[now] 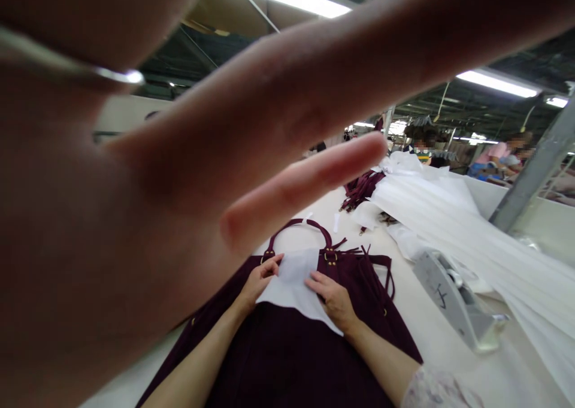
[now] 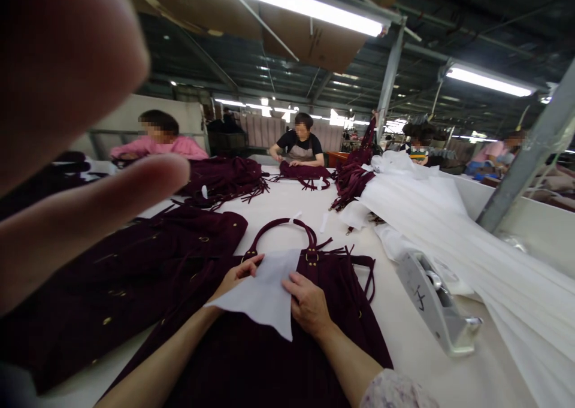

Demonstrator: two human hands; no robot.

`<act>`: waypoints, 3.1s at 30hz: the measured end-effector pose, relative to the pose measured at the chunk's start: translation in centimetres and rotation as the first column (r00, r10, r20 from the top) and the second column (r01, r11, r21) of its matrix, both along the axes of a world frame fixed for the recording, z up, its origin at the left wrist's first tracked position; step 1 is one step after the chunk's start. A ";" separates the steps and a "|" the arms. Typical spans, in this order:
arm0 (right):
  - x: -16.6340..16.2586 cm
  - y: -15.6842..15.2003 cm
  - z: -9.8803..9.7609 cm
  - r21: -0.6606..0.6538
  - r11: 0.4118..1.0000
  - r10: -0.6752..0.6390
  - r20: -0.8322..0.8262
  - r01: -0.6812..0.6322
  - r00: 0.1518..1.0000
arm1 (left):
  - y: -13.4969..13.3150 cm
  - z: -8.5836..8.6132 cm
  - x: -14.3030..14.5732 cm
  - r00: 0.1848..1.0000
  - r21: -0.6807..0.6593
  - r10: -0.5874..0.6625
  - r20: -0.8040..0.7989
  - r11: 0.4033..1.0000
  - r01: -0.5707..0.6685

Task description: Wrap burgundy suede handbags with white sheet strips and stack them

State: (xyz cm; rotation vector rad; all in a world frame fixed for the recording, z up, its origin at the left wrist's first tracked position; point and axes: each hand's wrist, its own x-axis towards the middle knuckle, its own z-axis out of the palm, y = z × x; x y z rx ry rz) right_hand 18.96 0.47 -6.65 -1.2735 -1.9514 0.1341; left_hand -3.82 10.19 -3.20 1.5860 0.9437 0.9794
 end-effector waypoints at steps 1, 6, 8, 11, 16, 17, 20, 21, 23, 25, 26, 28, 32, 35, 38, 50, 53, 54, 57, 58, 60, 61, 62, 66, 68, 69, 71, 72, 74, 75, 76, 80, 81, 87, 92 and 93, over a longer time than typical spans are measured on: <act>-0.1 0.0 0.0 0.003 1.000 0.002 0.003 -0.002 1.000 | -0.1 0.2 0.0 1.000 -0.026 0.003 0.013 1.000 -0.003; -0.2 -0.2 -0.1 0.008 1.000 -0.005 -0.005 0.005 1.000 | -1.0 1.0 0.4 0.998 -0.094 0.005 0.062 0.996 0.001; -0.1 -0.3 -0.1 0.009 1.000 0.001 -0.006 0.000 1.000 | -1.1 1.0 0.6 0.998 -0.091 0.013 0.068 0.996 -0.007; 0.0 -0.4 0.0 0.012 1.000 0.015 -0.006 -0.015 1.000 | -1.0 0.8 0.6 0.996 -0.089 0.029 0.083 0.996 -0.022; 0.2 -0.4 -0.4 0.009 1.000 0.022 -0.001 -0.022 1.000 | -1.1 0.2 0.7 0.994 -0.103 0.029 0.103 0.994 -0.019; 0.3 -0.4 -0.5 0.010 1.000 0.024 0.000 -0.024 1.000 | -1.1 0.1 0.7 0.994 -0.102 0.031 0.104 0.995 -0.021; 0.3 -0.5 -0.6 0.009 1.000 0.023 0.000 -0.023 1.000 | -1.0 -0.4 0.8 0.994 -0.094 0.043 0.099 0.995 -0.033; 0.2 -0.5 -0.6 0.007 1.000 0.022 -0.002 -0.022 1.000 | -1.0 -0.6 0.8 0.994 -0.091 0.045 0.096 0.995 -0.037; 0.2 -0.6 -0.5 0.003 1.000 0.022 -0.010 -0.022 1.000 | -0.9 -0.9 0.8 0.995 -0.081 0.048 0.088 0.996 -0.041; 0.2 -0.7 -0.5 0.000 1.000 0.022 -0.017 -0.022 1.000 | -0.7 -1.1 0.8 0.996 -0.070 0.048 0.080 0.997 -0.043; 0.2 -0.8 -0.4 -0.002 1.000 0.020 -0.019 -0.020 1.000 | -0.7 -1.1 0.8 0.996 -0.066 0.049 0.076 0.997 -0.044; 0.2 -0.8 -0.5 -0.006 1.000 0.013 -0.020 -0.013 1.000 | -0.6 -1.2 0.8 0.996 -0.062 0.052 0.070 0.997 -0.047; 0.3 -0.8 -0.6 -0.020 1.000 0.014 -0.003 -0.014 1.000 | -0.8 -1.1 0.8 0.997 -0.060 0.040 0.073 0.998 -0.035; 0.3 -0.9 -0.5 -0.033 0.999 0.012 0.009 -0.012 1.000 | -1.0 -1.0 0.8 0.996 -0.055 0.027 0.082 0.998 -0.023; 0.3 -1.0 -0.4 -0.041 0.999 0.007 0.005 -0.007 1.000 | -1.0 -1.0 0.8 0.996 -0.050 0.014 0.088 0.999 -0.010; 0.1 -0.9 -0.5 -0.016 1.000 -0.008 -0.003 0.008 1.000 | -0.9 -1.1 0.7 0.995 -0.037 -0.008 0.101 0.999 0.012; 0.1 -0.9 -0.5 -0.017 1.000 -0.012 0.007 0.012 1.000 | -0.8 -1.5 0.7 0.993 -0.036 -0.007 0.119 0.999 0.012; 0.1 -0.9 -0.6 -0.020 1.000 -0.011 0.010 0.012 1.000 | -0.8 -1.6 0.7 0.992 -0.037 -0.007 0.123 0.999 0.011; 0.1 -1.0 -0.7 -0.028 1.000 -0.007 0.019 0.008 1.000 | -0.7 -1.9 0.7 0.992 -0.037 -0.004 0.129 0.999 0.008; 0.2 -1.0 -0.7 -0.029 1.000 -0.006 0.022 0.007 1.000 | -0.6 -1.9 0.7 0.992 -0.036 -0.002 0.129 0.999 0.007; 0.2 -0.9 -0.9 -0.027 1.000 -0.004 0.022 0.005 1.000 | -0.6 -2.0 0.8 0.992 -0.035 -0.001 0.128 0.999 0.005; 0.2 -0.9 -0.9 -0.024 1.000 -0.004 0.020 0.005 1.000 | -0.6 -2.1 0.8 0.992 -0.036 0.000 0.128 0.999 0.005; 0.3 -0.9 -1.0 -0.022 1.000 -0.006 0.020 0.007 1.000 | -0.6 -2.1 0.7 0.992 -0.037 0.000 0.128 0.999 0.005; 0.3 -0.9 -1.1 -0.025 1.000 -0.015 0.035 0.016 0.999 | -0.5 -2.3 0.7 0.992 -0.037 -0.001 0.124 0.999 0.006; 0.3 -0.8 -1.1 -0.033 0.999 -0.011 0.045 0.012 0.999 | -0.4 -2.4 0.6 0.993 -0.035 0.002 0.121 0.999 0.003; 0.3 -0.8 -1.1 -0.037 0.999 -0.008 0.047 0.010 0.999 | -0.4 -2.4 0.6 0.993 -0.035 0.003 0.120 0.999 0.001; 0.3 -0.9 -1.1 -0.042 0.999 -0.005 0.044 0.007 0.999 | -0.4 -2.4 0.6 0.993 -0.036 0.006 0.119 0.999 -0.002; 0.3 -0.9 -1.1 -0.043 0.999 -0.005 0.040 0.007 0.999 | -0.5 -2.4 0.6 0.993 -0.037 0.007 0.119 0.999 -0.002; 0.3 -0.9 -1.1 -0.040 0.999 -0.005 0.033 0.006 0.999 | -0.5 -2.4 0.7 0.993 -0.041 0.009 0.119 0.999 -0.004; 0.3 -0.9 -1.2 -0.037 0.999 -0.004 0.031 0.005 1.000 | -0.5 -2.3 0.7 0.993 -0.042 0.010 0.119 0.999 -0.005; 0.3 -0.9 -1.2 -0.033 0.999 -0.004 0.030 0.005 1.000 | -0.6 -2.3 0.7 0.993 -0.044 0.012 0.119 0.999 -0.007; 0.4 -0.9 -1.4 -0.023 1.000 -0.003 0.032 0.004 0.999 | -0.6 -2.3 0.8 0.993 -0.048 0.016 0.117 0.999 -0.011; 0.4 -0.9 -1.4 -0.022 1.000 0.001 0.033 0.000 0.999 | -0.7 -2.2 0.8 0.993 -0.049 0.016 0.116 0.999 -0.011; 0.5 -0.7 -1.7 -0.031 0.999 0.018 0.038 -0.017 0.999 | -0.7 -2.2 0.8 0.993 -0.048 0.020 0.114 0.999 -0.015; 0.5 -0.8 -1.7 -0.045 0.999 0.007 0.048 -0.005 0.999 | -0.6 -2.4 0.7 0.993 -0.035 0.025 0.115 0.999 -0.021; 0.5 -0.8 -1.6 -0.045 0.999 0.006 0.047 -0.004 0.999 | -0.6 -2.4 0.7 0.993 -0.033 0.026 0.115 0.999 -0.022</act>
